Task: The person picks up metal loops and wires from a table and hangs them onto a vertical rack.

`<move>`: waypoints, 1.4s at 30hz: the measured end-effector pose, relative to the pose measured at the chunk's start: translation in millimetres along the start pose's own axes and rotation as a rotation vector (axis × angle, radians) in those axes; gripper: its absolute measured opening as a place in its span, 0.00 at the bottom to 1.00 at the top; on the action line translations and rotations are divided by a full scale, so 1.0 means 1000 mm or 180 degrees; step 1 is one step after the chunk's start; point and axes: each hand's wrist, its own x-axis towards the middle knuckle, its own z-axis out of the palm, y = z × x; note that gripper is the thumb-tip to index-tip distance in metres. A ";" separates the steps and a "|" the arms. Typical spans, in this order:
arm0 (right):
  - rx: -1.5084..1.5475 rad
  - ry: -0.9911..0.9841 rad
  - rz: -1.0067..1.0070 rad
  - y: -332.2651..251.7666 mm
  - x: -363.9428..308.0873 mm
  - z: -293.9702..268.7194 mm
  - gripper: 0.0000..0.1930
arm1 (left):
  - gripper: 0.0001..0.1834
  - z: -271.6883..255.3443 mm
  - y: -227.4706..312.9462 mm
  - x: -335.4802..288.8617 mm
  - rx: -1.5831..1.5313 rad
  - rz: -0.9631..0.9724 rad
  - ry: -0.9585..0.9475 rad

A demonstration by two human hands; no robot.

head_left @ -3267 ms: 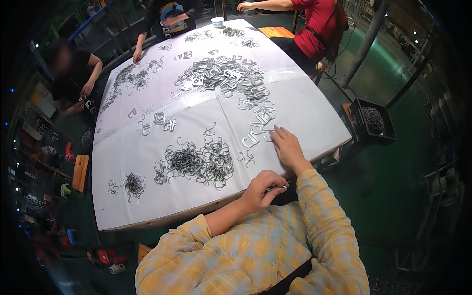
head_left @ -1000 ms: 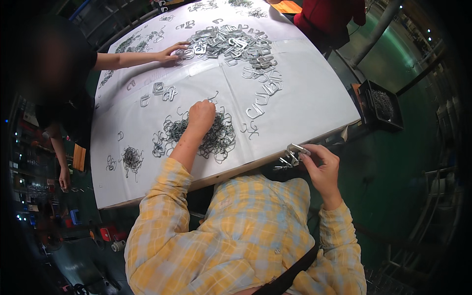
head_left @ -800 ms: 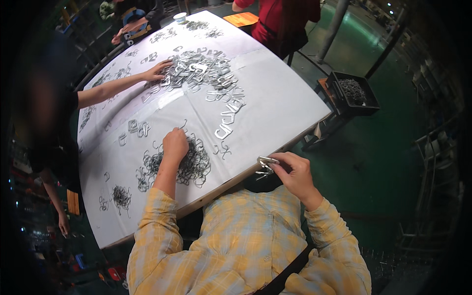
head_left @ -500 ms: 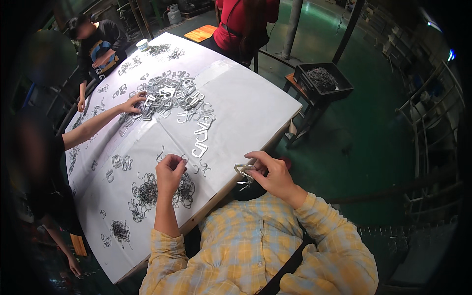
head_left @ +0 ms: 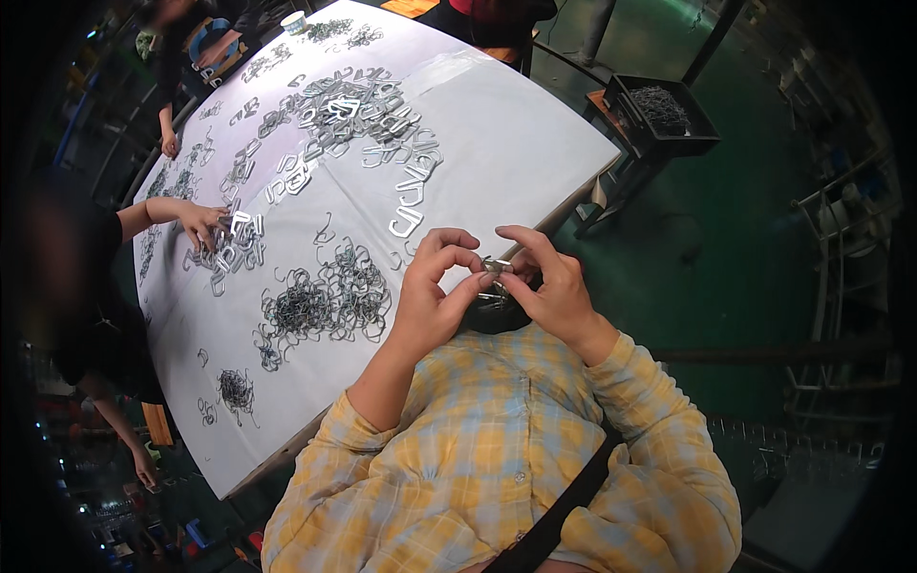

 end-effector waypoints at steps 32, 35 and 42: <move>-0.2520 -0.1263 -0.1326 0.094 0.089 0.115 0.07 | 0.11 0.014 -0.018 -0.044 0.0022 0.0161 -0.0166; -0.2688 -0.1219 -0.1389 0.102 0.079 0.111 0.03 | 0.10 0.015 -0.018 -0.045 -0.0076 0.0010 -0.0137; -0.2823 -0.1064 -0.1616 0.112 0.078 0.089 0.03 | 0.08 0.024 -0.023 -0.038 0.0013 0.0167 -0.0294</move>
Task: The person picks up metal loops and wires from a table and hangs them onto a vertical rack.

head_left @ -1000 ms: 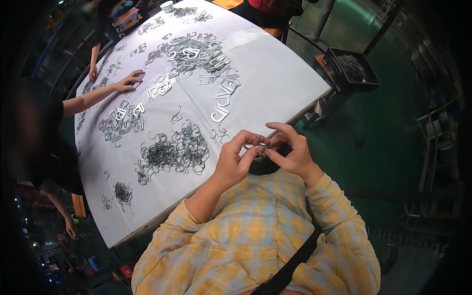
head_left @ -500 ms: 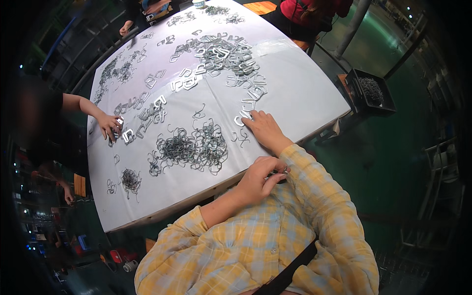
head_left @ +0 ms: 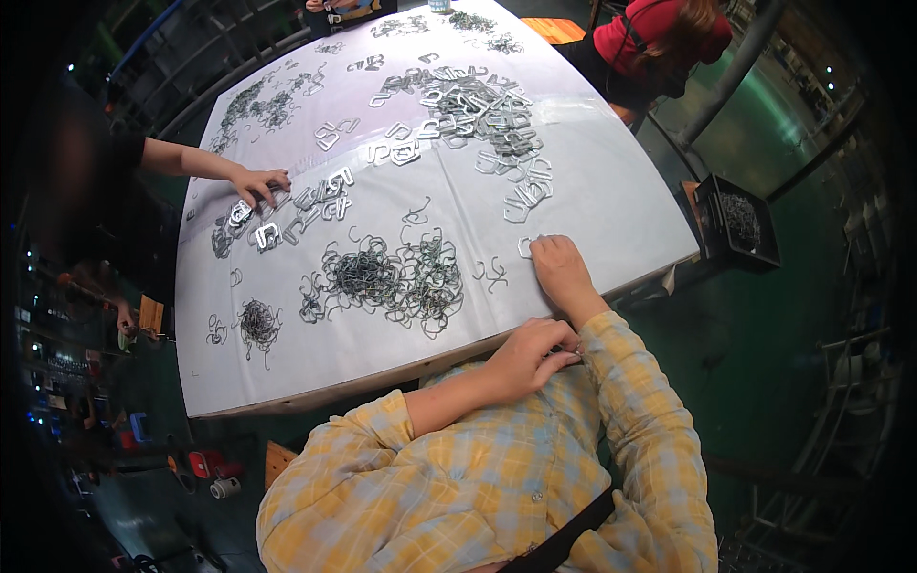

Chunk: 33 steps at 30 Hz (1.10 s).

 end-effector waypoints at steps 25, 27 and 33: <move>0.4358 0.0399 0.1618 -0.015 -0.023 -0.093 0.13 | 0.03 0.002 -0.009 -0.003 -0.0244 -0.0475 0.0651; 0.4389 0.0421 0.1624 -0.021 -0.032 -0.111 0.13 | 0.02 0.002 -0.011 0.000 -0.0274 -0.0409 0.0900; 0.3096 0.0674 0.1249 -0.034 -0.043 -0.133 0.16 | 0.04 0.011 -0.012 0.003 -0.0091 -0.0572 0.0993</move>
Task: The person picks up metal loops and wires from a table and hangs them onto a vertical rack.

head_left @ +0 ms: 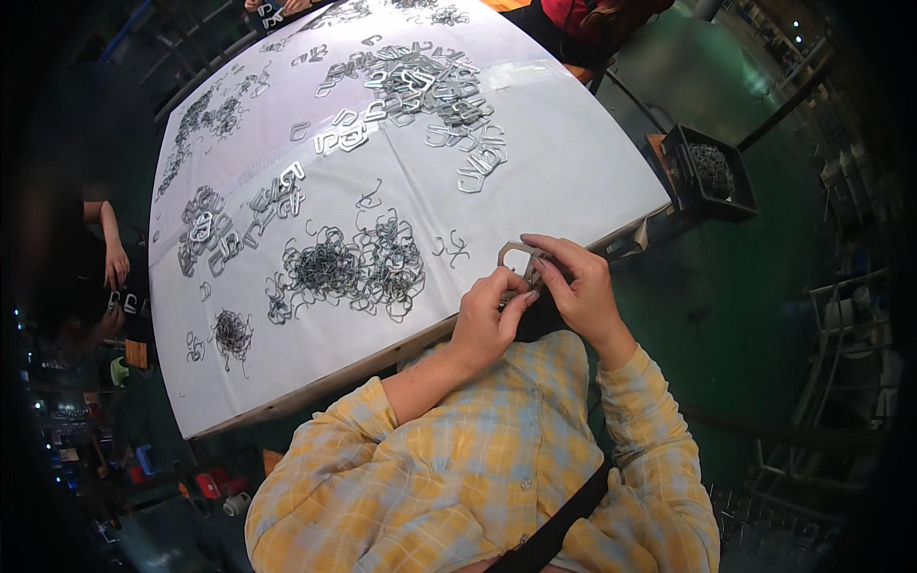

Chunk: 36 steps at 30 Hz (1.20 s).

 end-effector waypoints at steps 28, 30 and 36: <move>-0.0172 0.0456 0.0310 0.006 -0.046 -0.028 0.17 | 0.07 -0.176 -0.062 0.005 0.3573 0.0071 0.0957; -0.0207 0.0417 0.0271 0.006 -0.046 -0.028 0.17 | 0.07 -0.168 -0.055 0.005 0.3565 0.0132 0.1017; -0.0305 0.0352 0.0176 0.003 -0.046 -0.026 0.17 | 0.04 -0.126 -0.040 0.003 0.2714 -0.0271 0.0017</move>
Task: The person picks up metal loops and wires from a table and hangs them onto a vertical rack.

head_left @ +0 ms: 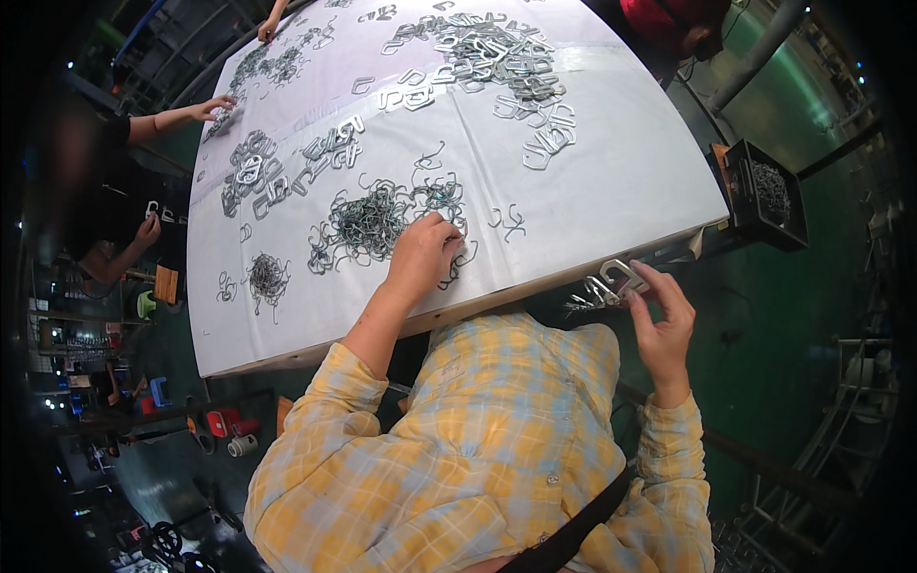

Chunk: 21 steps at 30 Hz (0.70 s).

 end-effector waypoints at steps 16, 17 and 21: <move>0.0107 -0.0080 -0.0004 0.004 -0.004 0.005 0.18 | 0.05 -0.016 -0.016 -0.010 0.0035 0.0134 -0.0411; 0.0113 -0.0087 -0.0005 0.004 -0.004 0.005 0.18 | 0.05 -0.016 -0.018 -0.011 0.0128 0.0137 -0.0401; 0.0074 -0.0135 -0.0055 0.003 -0.004 0.006 0.18 | 0.04 -0.022 -0.027 -0.011 0.0473 -0.0067 -0.0143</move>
